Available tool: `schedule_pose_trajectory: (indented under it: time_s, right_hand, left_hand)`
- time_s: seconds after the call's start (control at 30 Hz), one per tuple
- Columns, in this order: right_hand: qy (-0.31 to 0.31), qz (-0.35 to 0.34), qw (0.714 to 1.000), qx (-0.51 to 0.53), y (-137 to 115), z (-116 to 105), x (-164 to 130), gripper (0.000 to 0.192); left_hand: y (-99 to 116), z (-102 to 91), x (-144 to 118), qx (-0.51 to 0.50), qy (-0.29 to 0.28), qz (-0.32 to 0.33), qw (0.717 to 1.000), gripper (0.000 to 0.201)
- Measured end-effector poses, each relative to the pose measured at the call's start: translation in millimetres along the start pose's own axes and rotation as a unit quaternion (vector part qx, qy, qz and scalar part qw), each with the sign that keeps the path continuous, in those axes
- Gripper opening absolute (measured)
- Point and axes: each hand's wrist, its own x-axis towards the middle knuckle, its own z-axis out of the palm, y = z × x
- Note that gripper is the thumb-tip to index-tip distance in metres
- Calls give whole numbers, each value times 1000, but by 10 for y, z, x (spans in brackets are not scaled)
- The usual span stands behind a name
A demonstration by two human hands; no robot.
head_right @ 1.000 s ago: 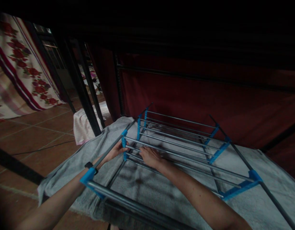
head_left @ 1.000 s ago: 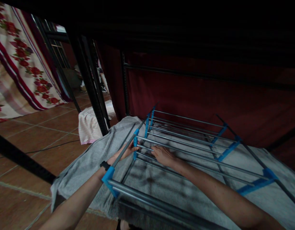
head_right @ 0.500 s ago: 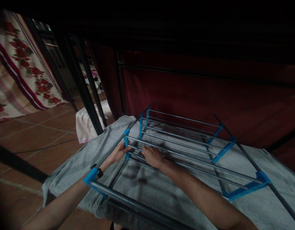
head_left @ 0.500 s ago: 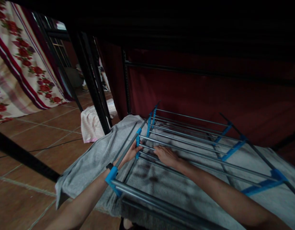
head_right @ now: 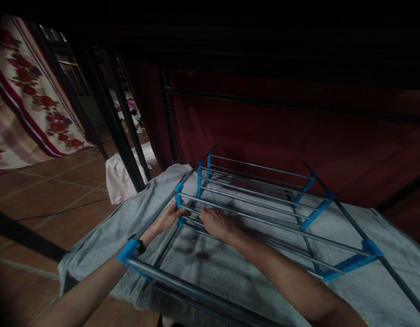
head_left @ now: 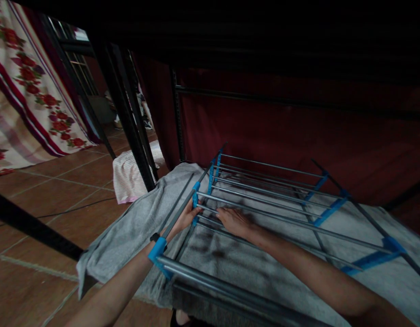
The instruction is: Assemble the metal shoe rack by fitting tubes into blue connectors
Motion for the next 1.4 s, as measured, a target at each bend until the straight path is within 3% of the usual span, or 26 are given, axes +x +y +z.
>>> schedule_pose_trajectory:
  time_s: [0.47, 0.73, 0.97, 1.2, 1.4]
  right_hand:
    - [-29, 2, 999, -15, 180, -183, -136, 28]
    - [-5, -22, 1000, -4, 304, -140, -150, 22]
    - [60, -55, 997, 6, 354, -87, 47, 21]
    - [-13, -14, 1000, 8, 265, -64, -172, 25]
    - [-7, -3, 1000, -9, 187, -83, -225, 31]
  left_hand:
    - [-65, -87, 205, 45, 46, -58, 996, 65]
    - [-12, -81, 256, 77, 45, -87, 992, 58]
    - [45, -47, 242, 72, 64, -87, 992, 51]
    - [118, -78, 173, 33, 47, -104, 993, 62]
    - [175, -65, 121, 49, 27, -86, 995, 62]
